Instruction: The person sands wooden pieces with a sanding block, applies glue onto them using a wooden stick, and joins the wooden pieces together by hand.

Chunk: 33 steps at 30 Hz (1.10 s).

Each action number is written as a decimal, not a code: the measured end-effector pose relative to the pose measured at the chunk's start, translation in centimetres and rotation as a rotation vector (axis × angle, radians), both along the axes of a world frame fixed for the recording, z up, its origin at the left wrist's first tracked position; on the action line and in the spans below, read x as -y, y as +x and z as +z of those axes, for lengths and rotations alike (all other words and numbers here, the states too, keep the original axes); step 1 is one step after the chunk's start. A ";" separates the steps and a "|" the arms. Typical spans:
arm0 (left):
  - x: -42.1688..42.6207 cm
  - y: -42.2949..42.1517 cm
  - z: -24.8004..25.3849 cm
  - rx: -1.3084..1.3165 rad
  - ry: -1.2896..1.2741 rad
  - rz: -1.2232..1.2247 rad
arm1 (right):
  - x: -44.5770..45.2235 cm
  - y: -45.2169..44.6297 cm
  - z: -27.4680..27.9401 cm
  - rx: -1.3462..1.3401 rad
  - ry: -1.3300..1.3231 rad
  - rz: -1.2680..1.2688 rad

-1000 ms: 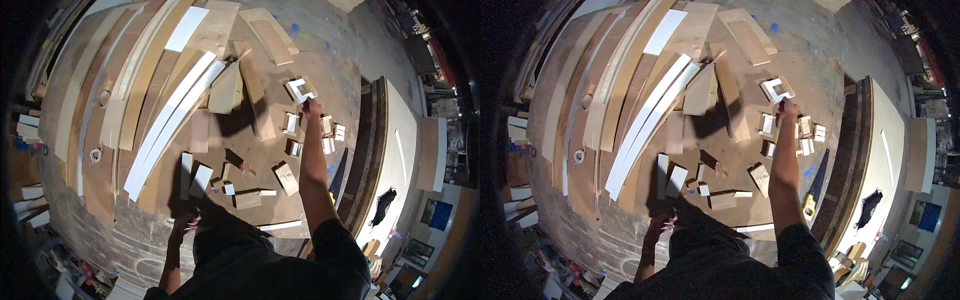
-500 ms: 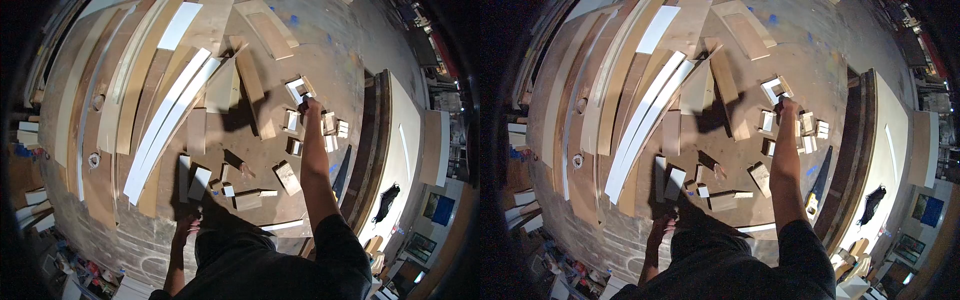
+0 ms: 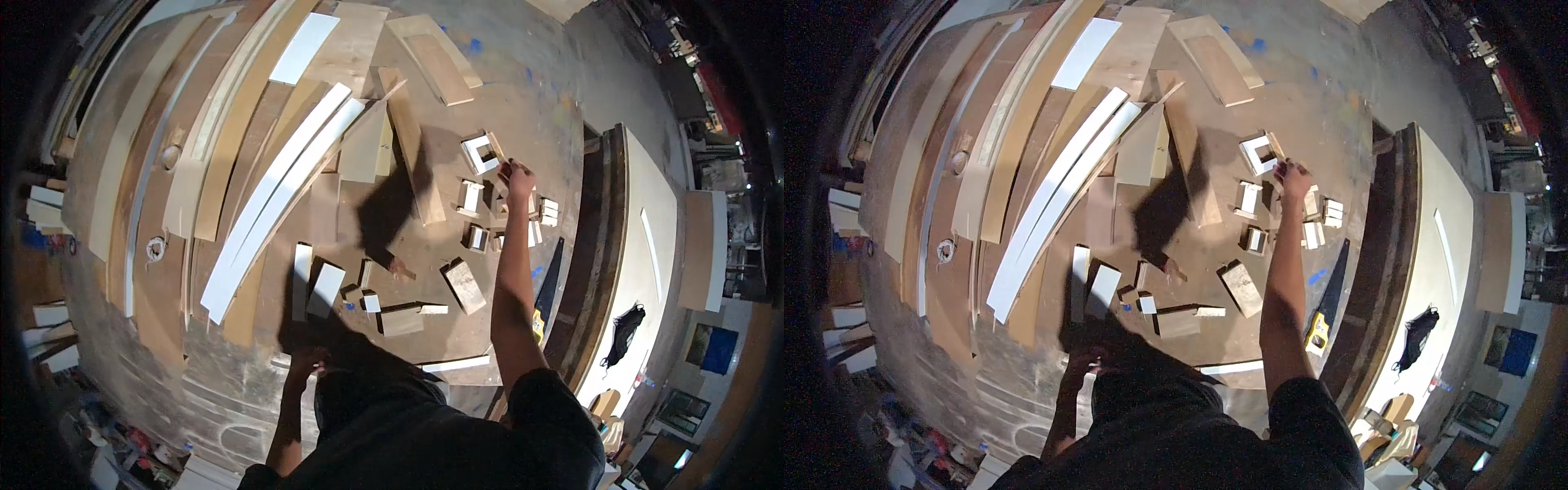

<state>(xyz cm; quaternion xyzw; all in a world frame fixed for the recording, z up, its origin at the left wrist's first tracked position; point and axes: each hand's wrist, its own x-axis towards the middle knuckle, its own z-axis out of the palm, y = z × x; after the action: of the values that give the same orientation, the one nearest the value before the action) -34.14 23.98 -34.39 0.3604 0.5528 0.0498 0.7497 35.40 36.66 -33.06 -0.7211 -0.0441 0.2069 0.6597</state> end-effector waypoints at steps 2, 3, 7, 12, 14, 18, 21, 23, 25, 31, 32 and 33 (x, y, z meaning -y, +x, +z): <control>0.8 -0.3 -2.7 -0.074 0.049 -0.052 | 3.5 -3.3 3.1 0.028 0.008 0.052; 1.1 -0.5 -3.7 -0.154 0.095 -0.109 | 5.7 -4.8 3.0 0.025 0.057 0.113; -0.2 2.9 0.1 -0.060 0.184 -0.084 | 16.1 -13.0 2.0 0.021 -0.101 0.104; -4.4 7.0 14.8 0.350 0.649 0.184 | 27.6 -22.9 -2.3 -0.113 -0.346 0.124; -4.2 7.7 23.3 0.500 0.947 0.399 | 31.3 -25.2 -5.5 0.087 -0.351 0.208; 0.2 6.7 31.4 0.763 1.627 0.710 | 31.7 -29.7 -5.2 0.296 -0.482 0.410; 2.3 7.5 33.9 0.887 1.761 0.693 | 29.2 -32.2 -2.3 0.710 -0.428 0.681; 4.0 8.0 35.2 0.933 1.783 0.680 | 29.0 -33.3 -2.2 0.746 -0.385 0.728; 5.7 8.8 36.0 0.977 1.806 0.651 | 28.7 -33.7 -3.3 1.001 -0.491 0.758; 11.3 12.3 37.2 1.053 1.780 0.569 | 31.2 -33.3 -3.1 0.882 -0.744 0.828; 12.3 12.9 37.3 1.065 1.772 0.557 | 31.7 -33.0 -2.0 0.784 -0.741 0.894; 13.1 13.6 37.3 1.071 1.762 0.548 | 31.9 -32.7 -2.4 0.852 -0.832 0.911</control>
<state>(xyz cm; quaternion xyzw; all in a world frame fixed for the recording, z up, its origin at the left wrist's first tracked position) -20.56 10.91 2.96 0.5700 -0.0177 0.7509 0.3332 2.67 4.78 -35.47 -0.8391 -0.5080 0.1619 0.1077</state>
